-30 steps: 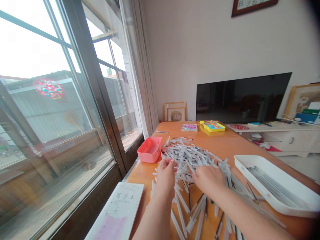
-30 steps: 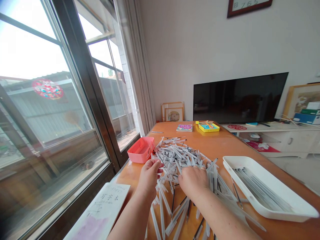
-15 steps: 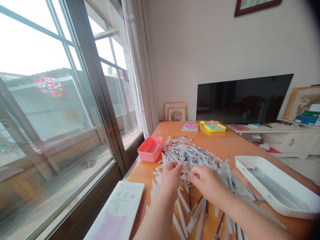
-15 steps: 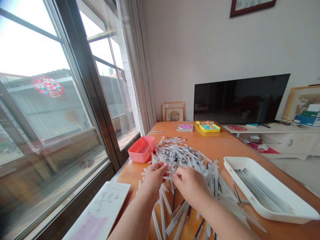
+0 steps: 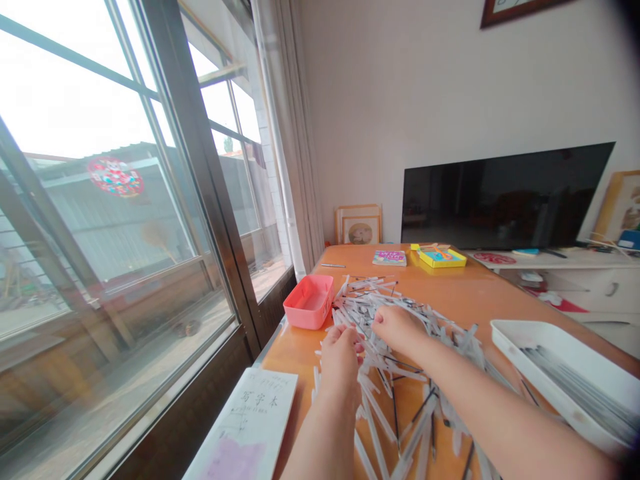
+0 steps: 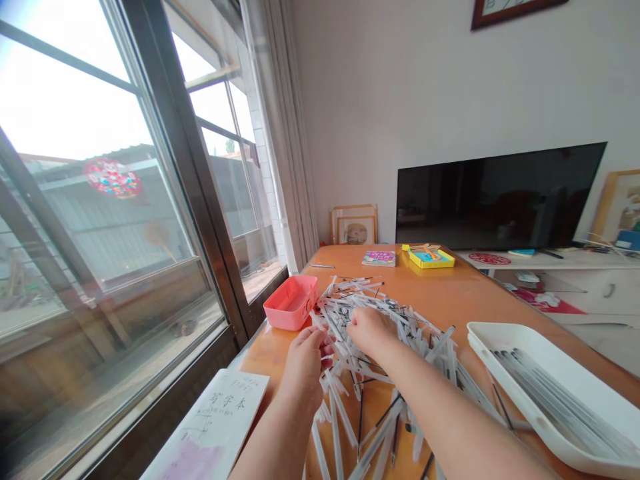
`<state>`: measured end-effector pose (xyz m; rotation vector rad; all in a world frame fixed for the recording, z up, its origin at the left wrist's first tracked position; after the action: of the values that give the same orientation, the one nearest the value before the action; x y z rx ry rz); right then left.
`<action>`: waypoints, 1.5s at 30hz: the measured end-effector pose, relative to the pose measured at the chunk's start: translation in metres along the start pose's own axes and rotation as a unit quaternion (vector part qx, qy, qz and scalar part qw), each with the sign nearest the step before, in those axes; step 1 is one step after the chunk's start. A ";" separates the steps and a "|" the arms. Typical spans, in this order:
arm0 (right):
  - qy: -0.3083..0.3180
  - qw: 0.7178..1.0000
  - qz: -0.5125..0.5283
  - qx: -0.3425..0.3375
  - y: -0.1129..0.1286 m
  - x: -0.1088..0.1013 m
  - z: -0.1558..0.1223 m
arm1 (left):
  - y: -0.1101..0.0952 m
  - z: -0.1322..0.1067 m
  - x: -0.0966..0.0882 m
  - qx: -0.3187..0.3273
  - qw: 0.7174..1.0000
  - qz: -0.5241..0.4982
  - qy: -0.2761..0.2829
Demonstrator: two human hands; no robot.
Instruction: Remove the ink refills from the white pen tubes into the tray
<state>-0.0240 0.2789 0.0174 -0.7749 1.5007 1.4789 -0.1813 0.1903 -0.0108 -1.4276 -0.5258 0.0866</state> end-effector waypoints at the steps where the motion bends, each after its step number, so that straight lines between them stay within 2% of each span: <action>1: 0.003 1.000 -0.011 0.008 0.001 0.005 0.004 | -0.001 0.000 0.000 -0.003 1.000 -0.002 0.000; 6: 0.020 0.999 -0.031 0.031 0.003 0.018 0.014 | -0.005 -0.003 0.001 -0.004 1.000 -0.012 -0.004; 11: 0.031 0.999 0.011 0.042 -0.006 0.012 0.012 | -0.002 -0.001 0.002 -0.011 1.000 -0.011 0.002; 15: 0.043 0.994 0.095 0.037 -0.017 0.003 0.008 | 0.001 -0.001 0.006 -0.013 1.000 -0.008 0.020; 21: 0.072 0.959 0.273 0.035 -0.038 -0.031 -0.017 | 0.002 -0.010 0.017 -0.018 0.997 -0.003 0.073; 25: 0.074 0.930 0.358 0.038 -0.054 -0.063 -0.040 | 0.003 -0.021 0.033 -0.022 0.987 0.021 0.156; 29: 0.067 0.874 0.478 0.060 -0.063 -0.089 -0.055 | 0.004 -0.038 0.052 -0.029 0.968 0.029 0.248; 31: 0.055 0.861 0.502 0.054 -0.062 -0.100 -0.060 | 0.003 -0.045 0.059 -0.027 0.959 0.034 0.280; 36: 0.043 0.864 0.502 0.019 -0.052 -0.113 -0.066 | -0.002 -0.056 0.070 -0.002 0.942 0.058 0.331; 45: 0.060 0.873 0.484 0.003 -0.049 -0.107 -0.064 | -0.007 -0.059 0.075 0.026 0.930 0.076 0.358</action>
<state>0.0557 0.1956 0.0859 -0.0432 2.1388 2.1464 -0.0936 0.1624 0.0144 -1.3331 0.1903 -0.2906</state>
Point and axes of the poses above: each hand's wrist, its own z-axis towards the middle knuckle, its own x-axis out of the palm, y = z × x, the point moved 9 cm from there along z, towards the middle knuckle, and after that the axes turned 14 degrees about x, right-handed, at the moved point
